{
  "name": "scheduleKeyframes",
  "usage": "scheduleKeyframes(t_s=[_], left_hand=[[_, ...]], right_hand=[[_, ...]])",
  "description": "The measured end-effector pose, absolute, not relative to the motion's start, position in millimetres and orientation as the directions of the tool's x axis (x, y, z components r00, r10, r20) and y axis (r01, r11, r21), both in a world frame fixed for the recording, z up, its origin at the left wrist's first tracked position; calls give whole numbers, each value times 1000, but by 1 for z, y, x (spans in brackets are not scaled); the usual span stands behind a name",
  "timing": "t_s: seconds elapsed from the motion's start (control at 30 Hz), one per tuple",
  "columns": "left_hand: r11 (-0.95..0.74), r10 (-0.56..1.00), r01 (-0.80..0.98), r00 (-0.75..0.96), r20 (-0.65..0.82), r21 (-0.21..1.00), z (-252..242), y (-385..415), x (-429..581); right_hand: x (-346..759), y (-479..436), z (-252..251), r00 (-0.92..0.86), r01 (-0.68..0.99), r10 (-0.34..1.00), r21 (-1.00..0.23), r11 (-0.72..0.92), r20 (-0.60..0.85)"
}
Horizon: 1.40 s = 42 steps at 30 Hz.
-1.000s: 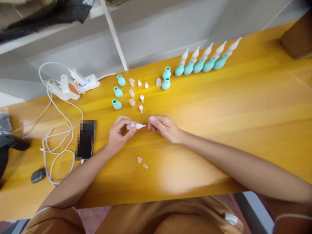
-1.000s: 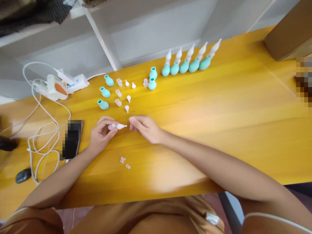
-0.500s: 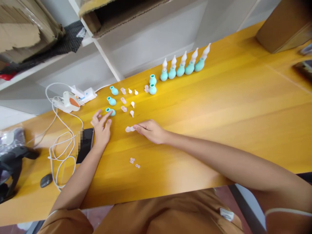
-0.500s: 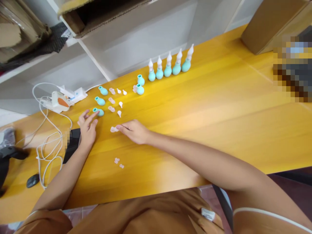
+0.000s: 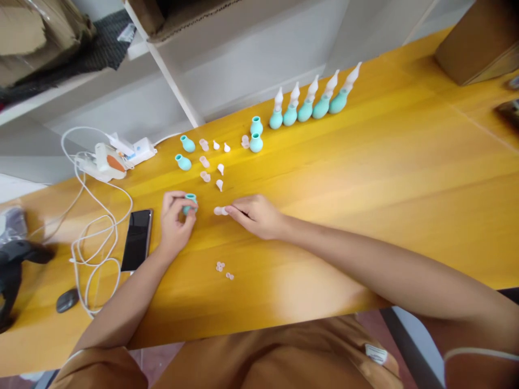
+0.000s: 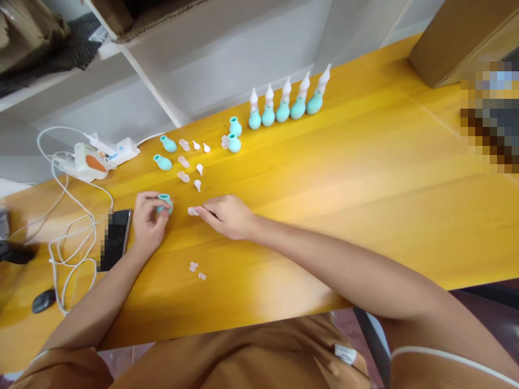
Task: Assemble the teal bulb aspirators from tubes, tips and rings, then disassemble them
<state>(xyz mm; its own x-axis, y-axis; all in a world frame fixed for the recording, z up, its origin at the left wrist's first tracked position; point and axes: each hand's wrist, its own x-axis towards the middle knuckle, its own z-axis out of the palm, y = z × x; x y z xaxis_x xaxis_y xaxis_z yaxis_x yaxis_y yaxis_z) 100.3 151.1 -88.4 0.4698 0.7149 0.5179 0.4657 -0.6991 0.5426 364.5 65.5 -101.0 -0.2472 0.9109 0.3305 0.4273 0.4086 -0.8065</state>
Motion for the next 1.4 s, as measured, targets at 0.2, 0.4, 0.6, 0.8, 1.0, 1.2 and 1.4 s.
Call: scheduleKeyframes(t_s=[0.2, 0.4, 0.6, 0.8, 1.0, 1.2, 1.4], left_hand=[[-775, 558, 313, 748, 361, 549, -86, 138, 102], [-754, 534, 272, 783, 318, 598, -83, 138, 103], [-718, 537, 274, 803, 258, 640, -84, 136, 103], [-704, 535, 270, 810, 241, 657, -85, 135, 102], [-685, 553, 291, 804, 218, 667, -82, 134, 104], [-698, 550, 274, 797, 250, 662, -83, 134, 103], [-691, 571, 256, 767, 293, 676, -83, 136, 102]], right_hand=[[382, 71, -101, -213, 632, 890, -638, 440, 403], [383, 76, -104, -130, 755, 927, -571, 323, 353], [381, 77, -104, -136, 740, 940, -598, 307, 314], [379, 72, -104, -201, 876, 942, -381, 295, 268], [373, 67, -104, -233, 948, 946, -164, 273, 224], [377, 71, -108, -308, 923, 929, -173, 345, 206], [383, 74, -110, -484, 740, 817, -352, 573, 313]])
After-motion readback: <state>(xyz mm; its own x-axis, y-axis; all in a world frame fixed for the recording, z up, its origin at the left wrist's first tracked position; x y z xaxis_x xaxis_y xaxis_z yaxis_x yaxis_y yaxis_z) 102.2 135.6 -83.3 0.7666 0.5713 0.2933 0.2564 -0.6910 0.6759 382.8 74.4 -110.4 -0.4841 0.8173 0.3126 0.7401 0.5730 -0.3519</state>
